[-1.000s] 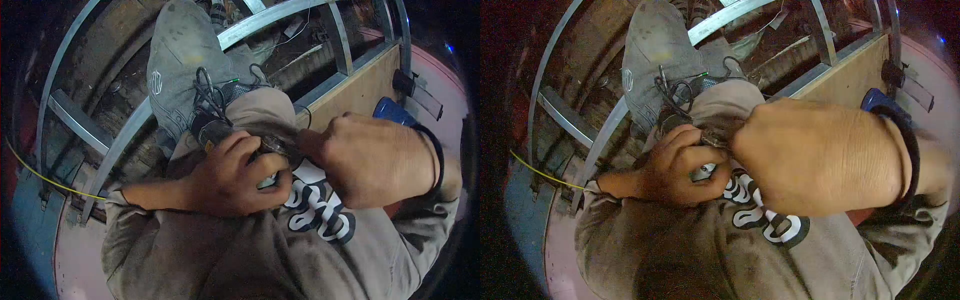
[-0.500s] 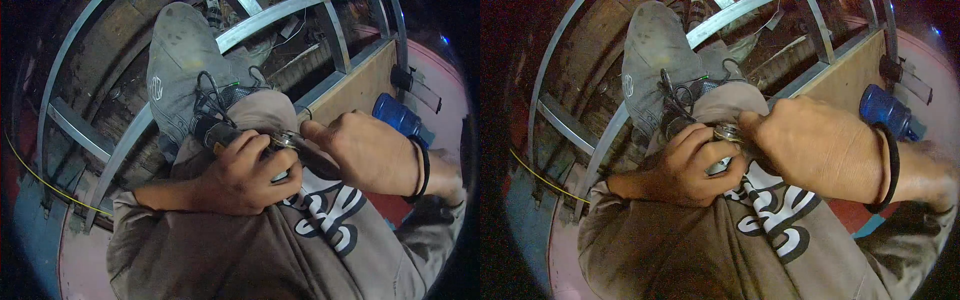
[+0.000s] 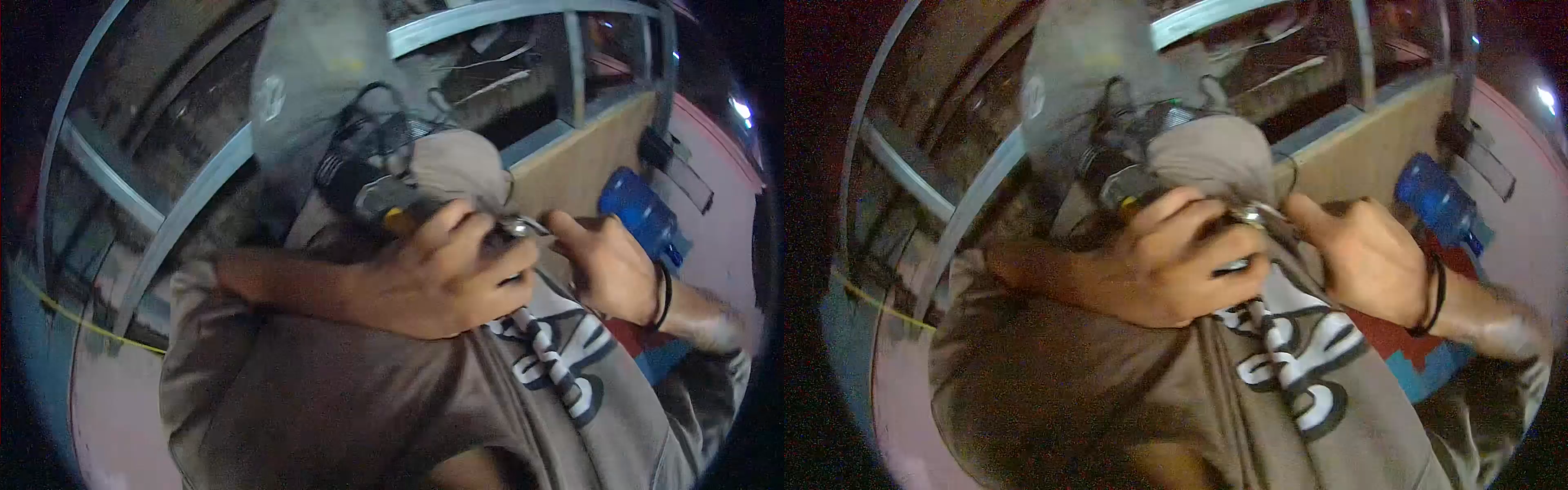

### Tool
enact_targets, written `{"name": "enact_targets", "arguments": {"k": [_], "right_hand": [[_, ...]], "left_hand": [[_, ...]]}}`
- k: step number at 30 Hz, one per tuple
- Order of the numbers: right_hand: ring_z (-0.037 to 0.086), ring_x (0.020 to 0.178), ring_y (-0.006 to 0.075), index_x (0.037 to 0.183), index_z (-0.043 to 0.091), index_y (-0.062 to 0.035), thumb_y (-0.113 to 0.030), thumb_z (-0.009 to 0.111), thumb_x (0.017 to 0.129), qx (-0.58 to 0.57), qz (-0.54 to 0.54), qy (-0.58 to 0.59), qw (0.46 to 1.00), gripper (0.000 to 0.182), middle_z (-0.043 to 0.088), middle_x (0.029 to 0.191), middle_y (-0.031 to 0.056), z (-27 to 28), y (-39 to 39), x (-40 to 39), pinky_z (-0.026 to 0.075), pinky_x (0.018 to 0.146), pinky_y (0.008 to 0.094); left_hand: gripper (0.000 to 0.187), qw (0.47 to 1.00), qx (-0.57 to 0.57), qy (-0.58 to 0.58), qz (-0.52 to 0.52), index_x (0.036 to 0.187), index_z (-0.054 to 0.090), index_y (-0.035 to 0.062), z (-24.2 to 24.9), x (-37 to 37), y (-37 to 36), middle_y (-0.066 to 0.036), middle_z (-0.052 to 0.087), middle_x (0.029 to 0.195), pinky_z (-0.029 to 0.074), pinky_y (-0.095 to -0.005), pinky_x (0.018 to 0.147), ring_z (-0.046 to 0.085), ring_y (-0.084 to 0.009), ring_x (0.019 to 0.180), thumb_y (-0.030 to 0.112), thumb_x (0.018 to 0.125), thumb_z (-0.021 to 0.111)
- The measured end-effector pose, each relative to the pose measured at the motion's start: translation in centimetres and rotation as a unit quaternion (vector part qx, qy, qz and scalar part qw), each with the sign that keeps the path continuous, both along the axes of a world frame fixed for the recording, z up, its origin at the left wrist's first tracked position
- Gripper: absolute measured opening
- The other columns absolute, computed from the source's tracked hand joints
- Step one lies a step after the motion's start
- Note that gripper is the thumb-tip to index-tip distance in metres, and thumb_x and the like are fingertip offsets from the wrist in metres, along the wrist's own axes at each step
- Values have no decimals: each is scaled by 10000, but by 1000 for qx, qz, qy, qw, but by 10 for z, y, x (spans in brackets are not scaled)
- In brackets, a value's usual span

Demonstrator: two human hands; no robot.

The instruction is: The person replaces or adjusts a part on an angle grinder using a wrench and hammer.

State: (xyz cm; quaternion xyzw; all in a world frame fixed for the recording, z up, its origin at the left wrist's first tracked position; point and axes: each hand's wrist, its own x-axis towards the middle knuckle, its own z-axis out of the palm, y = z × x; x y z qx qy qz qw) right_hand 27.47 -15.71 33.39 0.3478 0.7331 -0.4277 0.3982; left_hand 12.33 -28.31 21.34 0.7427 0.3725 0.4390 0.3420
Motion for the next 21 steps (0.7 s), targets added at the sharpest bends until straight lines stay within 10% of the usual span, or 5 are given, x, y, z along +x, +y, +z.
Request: {"name": "enact_targets", "arguments": {"k": [13, 15, 17, 21], "right_hand": [[556, 692, 348, 936, 517, -22, -54, 543, 781, 15, -164, -116, 980, 161, 563, 769, 193, 15, -8, -35, 444, 629, 373], [555, 673, 291, 929, 529, -21, -29, 520, 797, 78, -12, -59, 995, 133, 559, 753, 174, 28, 1, -29, 440, 615, 340], [496, 628, 221, 896, 500, -13, -48, 533, 792, 66, -409, -62, 908, 114, 506, 697, 129, 17, -21, -2, 411, 595, 299], [533, 664, 340, 853, 478, -7, -52, 517, 771, 84, -124, -45, 988, 102, 540, 724, 197, 18, -13, -20, 412, 600, 376]], "left_hand": [[114, 999, 13, -30, -7, 692, 539, 147, 8, -13, 12, -32, 495, 947, 367, -382, 806, 522, -196, 757, 256, 727, 543], [148, 993, 52, -66, 88, 656, 541, 139, 12, 0, 15, -70, 497, 971, 380, -407, 783, 536, -226, 762, 263, 738, 550], [133, 995, 70, -51, 58, 684, 544, 140, 11, 3, 18, -71, 491, 974, 385, -418, 760, 535, -233, 756, 261, 738, 548], [122, 995, 49, -88, -13, 731, 543, 141, -1, -15, 15, -63, 492, 957, 377, -393, 759, 528, -214, 762, 262, 735, 550]]}}
